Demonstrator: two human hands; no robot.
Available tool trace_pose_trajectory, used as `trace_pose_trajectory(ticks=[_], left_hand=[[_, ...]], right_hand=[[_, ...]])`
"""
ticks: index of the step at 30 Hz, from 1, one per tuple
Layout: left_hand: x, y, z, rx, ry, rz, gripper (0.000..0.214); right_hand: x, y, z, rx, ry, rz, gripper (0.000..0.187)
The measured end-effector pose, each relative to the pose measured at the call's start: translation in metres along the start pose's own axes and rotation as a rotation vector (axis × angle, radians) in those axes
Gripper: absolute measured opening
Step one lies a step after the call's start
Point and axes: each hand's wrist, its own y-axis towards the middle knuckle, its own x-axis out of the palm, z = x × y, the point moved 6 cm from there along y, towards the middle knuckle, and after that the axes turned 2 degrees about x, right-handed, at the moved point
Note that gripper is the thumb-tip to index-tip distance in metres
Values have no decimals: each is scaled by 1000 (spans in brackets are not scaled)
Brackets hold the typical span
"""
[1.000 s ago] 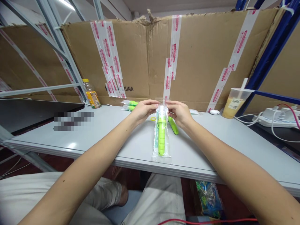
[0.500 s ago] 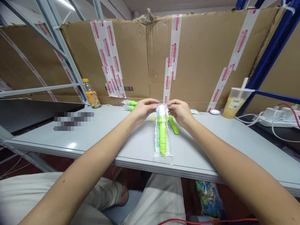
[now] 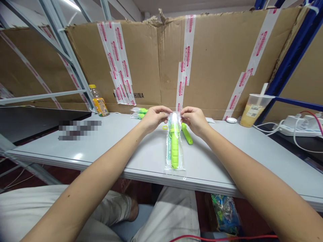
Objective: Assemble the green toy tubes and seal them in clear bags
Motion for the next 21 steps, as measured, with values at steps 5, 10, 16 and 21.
trace_pose_trajectory(ticks=[5, 10, 16, 21], left_hand=[[1, -2, 3, 3, 25, 8, 16], [1, -2, 3, -11, -30, 20, 18], [0, -2, 8, -8, -78, 32, 7], [-2, -5, 1, -123, -81, 85, 29]], right_hand=[[0, 1, 0, -1, -11, -27, 6], [0, 2, 1, -27, 19, -32, 6], [-2, 2, 2, -42, -1, -50, 16], [-3, 2, 2, -37, -15, -37, 29]])
